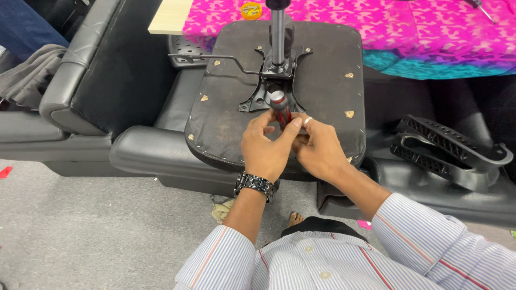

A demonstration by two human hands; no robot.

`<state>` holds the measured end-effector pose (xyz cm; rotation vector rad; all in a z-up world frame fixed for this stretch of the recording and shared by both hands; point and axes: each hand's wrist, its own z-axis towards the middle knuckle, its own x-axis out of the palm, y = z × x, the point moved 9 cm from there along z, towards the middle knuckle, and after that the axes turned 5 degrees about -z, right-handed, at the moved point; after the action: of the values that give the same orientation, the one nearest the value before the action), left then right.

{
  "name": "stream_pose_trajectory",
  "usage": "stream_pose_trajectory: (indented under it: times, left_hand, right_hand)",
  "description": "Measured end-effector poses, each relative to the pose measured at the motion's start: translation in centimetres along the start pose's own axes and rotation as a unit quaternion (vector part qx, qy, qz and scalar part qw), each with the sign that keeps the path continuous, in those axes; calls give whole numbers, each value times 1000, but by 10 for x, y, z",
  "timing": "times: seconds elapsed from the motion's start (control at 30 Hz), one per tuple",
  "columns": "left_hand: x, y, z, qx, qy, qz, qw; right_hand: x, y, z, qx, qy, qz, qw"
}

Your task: The person uses a screwdriver to tighten screws on the underside of an inverted office chair seat, securing the seat to its central gas-lift column. The person repeatedly inserts and turns screws into the metal mounting plate while holding the seat steady.

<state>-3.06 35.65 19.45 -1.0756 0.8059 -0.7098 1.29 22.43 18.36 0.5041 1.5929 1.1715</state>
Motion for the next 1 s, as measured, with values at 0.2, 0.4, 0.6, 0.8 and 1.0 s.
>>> stream_pose_trajectory:
  times: [0.2, 0.4, 0.6, 0.8, 1.0]
  left_hand:
    - [28, 61, 1, -117, 70, -21, 990]
    - [64, 75, 10, -27, 157, 261, 952]
    - [106, 67, 4, -79, 313, 402, 857]
    - [109, 65, 2, -43, 304, 406, 861]
    - [109, 67, 1, -38, 303, 411, 859]
  right_hand:
    - [-29, -13, 28, -30, -105, 80, 991]
    - [-74, -37, 52, -15, -199, 56, 978]
    - [-77, -33, 71, 27, -199, -11, 980]
    - [-79, -26, 73, -11, -199, -74, 977]
    - [-74, -28, 76, 15, -176, -55, 983]
